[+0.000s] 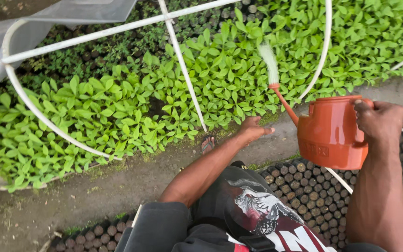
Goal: The person waters rows of young seedlings in a greenhouse using an orange watering can. They walk along the beds, tilting the can to distribute water evenly over the plants.
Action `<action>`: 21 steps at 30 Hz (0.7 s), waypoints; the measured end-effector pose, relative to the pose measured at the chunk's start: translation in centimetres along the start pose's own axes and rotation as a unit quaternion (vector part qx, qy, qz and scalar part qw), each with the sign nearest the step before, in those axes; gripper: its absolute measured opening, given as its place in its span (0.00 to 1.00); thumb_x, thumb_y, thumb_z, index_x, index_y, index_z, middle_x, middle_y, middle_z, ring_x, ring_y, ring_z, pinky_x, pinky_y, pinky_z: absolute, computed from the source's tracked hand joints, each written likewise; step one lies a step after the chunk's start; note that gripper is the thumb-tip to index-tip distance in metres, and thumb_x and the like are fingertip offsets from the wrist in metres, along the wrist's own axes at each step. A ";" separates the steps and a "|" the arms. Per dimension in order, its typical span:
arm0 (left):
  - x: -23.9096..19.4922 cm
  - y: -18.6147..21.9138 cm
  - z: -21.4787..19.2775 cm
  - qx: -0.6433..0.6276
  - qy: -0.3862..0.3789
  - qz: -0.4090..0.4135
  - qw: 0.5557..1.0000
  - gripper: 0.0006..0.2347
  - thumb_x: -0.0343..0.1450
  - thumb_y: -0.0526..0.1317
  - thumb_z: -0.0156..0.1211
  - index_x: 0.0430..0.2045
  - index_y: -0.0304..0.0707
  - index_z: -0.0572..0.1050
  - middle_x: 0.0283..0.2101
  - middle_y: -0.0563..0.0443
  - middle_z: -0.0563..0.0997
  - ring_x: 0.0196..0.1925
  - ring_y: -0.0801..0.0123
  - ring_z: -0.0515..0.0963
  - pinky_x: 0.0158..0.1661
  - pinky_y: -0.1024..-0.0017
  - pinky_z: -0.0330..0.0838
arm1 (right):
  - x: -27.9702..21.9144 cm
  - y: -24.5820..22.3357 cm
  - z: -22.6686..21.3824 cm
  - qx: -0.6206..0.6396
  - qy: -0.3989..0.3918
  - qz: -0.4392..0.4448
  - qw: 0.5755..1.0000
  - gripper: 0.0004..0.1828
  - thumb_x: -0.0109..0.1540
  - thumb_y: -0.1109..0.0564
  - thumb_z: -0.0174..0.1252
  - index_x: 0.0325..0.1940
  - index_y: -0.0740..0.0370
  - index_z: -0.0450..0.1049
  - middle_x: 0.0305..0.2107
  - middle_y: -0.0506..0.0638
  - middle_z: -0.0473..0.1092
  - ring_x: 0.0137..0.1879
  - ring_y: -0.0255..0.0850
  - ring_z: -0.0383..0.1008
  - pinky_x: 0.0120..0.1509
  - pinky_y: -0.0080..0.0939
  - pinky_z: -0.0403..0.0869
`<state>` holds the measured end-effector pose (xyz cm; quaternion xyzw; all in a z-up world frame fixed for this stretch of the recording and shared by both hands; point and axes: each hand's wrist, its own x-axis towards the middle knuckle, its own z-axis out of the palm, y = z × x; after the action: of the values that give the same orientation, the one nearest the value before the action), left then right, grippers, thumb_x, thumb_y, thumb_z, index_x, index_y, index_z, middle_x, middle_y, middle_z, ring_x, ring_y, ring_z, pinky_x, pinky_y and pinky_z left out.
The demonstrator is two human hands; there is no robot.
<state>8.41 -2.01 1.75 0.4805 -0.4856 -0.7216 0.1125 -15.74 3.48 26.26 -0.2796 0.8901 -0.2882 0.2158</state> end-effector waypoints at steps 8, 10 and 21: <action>-1.1 -1.1 1.2 -0.033 0.047 -0.019 0.998 0.44 0.56 0.46 0.78 0.65 0.21 0.62 0.67 0.30 0.69 0.67 0.48 0.71 0.63 0.61 0.66 | -3.1 -1.7 1.0 -0.059 -0.085 -0.037 0.994 0.16 0.68 0.50 0.64 0.44 0.69 0.79 0.27 0.53 0.71 0.24 0.40 0.69 0.21 0.52 0.74; -1.3 -1.3 1.3 -0.038 0.058 -0.022 0.997 0.44 0.56 0.46 0.78 0.65 0.21 0.62 0.67 0.31 0.68 0.67 0.48 0.71 0.63 0.61 0.66 | -3.2 -1.8 1.6 -0.057 -0.105 -0.043 0.992 0.16 0.67 0.50 0.64 0.45 0.68 0.79 0.27 0.53 0.72 0.24 0.40 0.70 0.20 0.51 0.74; -1.5 -2.7 1.2 -0.044 0.107 -0.020 0.993 0.43 0.56 0.47 0.77 0.64 0.23 0.63 0.64 0.33 0.72 0.64 0.51 0.76 0.61 0.63 0.69 | -4.3 -2.8 3.8 -0.050 -0.178 -0.117 0.976 0.16 0.66 0.50 0.65 0.42 0.69 0.79 0.21 0.52 0.71 0.20 0.37 0.67 0.17 0.45 0.70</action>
<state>9.02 1.01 0.54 0.5593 -0.4290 -0.6886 0.1702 -9.40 2.81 26.20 -0.4389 0.8120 -0.2122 0.3210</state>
